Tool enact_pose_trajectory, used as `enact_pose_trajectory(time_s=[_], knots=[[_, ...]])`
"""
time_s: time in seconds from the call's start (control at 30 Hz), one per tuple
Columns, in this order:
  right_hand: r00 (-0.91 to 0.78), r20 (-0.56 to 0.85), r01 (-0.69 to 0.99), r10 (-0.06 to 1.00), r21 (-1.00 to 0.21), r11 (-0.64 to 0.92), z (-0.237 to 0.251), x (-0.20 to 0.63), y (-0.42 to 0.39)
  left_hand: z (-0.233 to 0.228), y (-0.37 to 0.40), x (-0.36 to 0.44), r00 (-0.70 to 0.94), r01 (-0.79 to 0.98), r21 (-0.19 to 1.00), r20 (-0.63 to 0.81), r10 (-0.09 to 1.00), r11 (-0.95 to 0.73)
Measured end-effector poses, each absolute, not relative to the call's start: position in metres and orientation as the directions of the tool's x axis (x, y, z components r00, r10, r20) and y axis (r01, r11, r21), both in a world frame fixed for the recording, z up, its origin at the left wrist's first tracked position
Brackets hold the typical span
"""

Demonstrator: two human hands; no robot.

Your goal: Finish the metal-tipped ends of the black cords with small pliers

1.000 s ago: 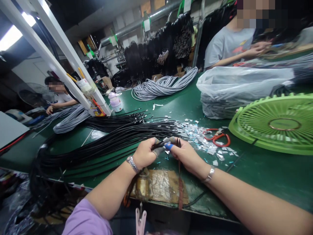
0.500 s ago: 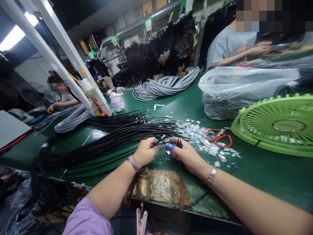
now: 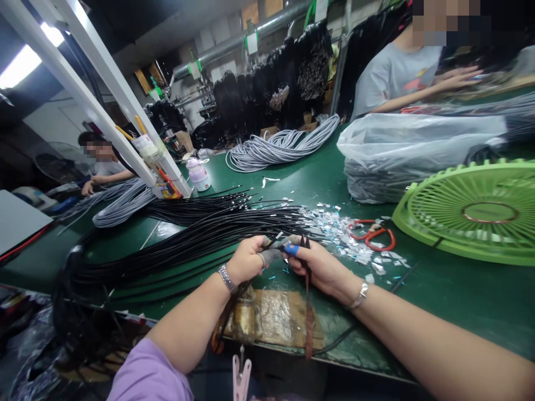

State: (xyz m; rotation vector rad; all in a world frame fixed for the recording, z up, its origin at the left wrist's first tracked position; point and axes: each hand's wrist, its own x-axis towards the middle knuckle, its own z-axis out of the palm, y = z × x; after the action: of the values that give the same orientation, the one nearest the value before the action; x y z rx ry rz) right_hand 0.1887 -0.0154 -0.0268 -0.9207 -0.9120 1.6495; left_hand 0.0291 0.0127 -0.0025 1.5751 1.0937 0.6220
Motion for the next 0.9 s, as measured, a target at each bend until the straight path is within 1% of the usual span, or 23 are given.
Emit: enact_pose_trajectory(time_s=[0.23, 0.33, 0.47, 0.6, 0.7, 0.8, 0.9], knots=[[-0.133, -0.068, -0.307, 0.989, -0.946, -0.106, -0.0272, 0.1877, -0.0164, -0.0023, 0.0131, 0.0288, 0.419, 0.340, 0.940, -0.141, 0.897, -0.011], [-0.132, -0.057, -0.292, 0.990, -0.952, -0.094, -0.0270, 0.1886, -0.0159, -0.0018, 0.0128, 0.0289, 0.428, 0.334, 0.942, -0.133, 0.894, -0.020], [-0.206, -0.089, -0.332, 0.974, -0.931, -0.155, -0.0264, 0.1914, -0.0143, 0.0010, 0.0127, 0.0287, 0.453, 0.309, 0.951, -0.147, 0.879, 0.000], [-0.303, -0.143, -0.450, 0.942, -0.850, -0.274, -0.0254, 0.1934, -0.0131, 0.0021, 0.0128, 0.0280, 0.489, 0.285, 0.958, -0.182, 0.853, 0.041], [-0.328, -0.159, -0.478, 0.931, -0.822, -0.309, -0.0257, 0.1936, -0.0129, 0.0009, 0.0137, 0.0277, 0.503, 0.286, 0.957, -0.193, 0.842, 0.048], [-0.286, -0.143, -0.432, 0.947, -0.863, -0.260, -0.0258, 0.1928, -0.0137, -0.0007, 0.0153, 0.0277, 0.471, 0.296, 0.955, -0.176, 0.864, 0.033], [-0.195, -0.098, -0.347, 0.976, -0.924, -0.162, -0.0246, 0.1918, -0.0150, -0.0014, 0.0163, 0.0277, 0.430, 0.308, 0.951, -0.162, 0.888, 0.024]])
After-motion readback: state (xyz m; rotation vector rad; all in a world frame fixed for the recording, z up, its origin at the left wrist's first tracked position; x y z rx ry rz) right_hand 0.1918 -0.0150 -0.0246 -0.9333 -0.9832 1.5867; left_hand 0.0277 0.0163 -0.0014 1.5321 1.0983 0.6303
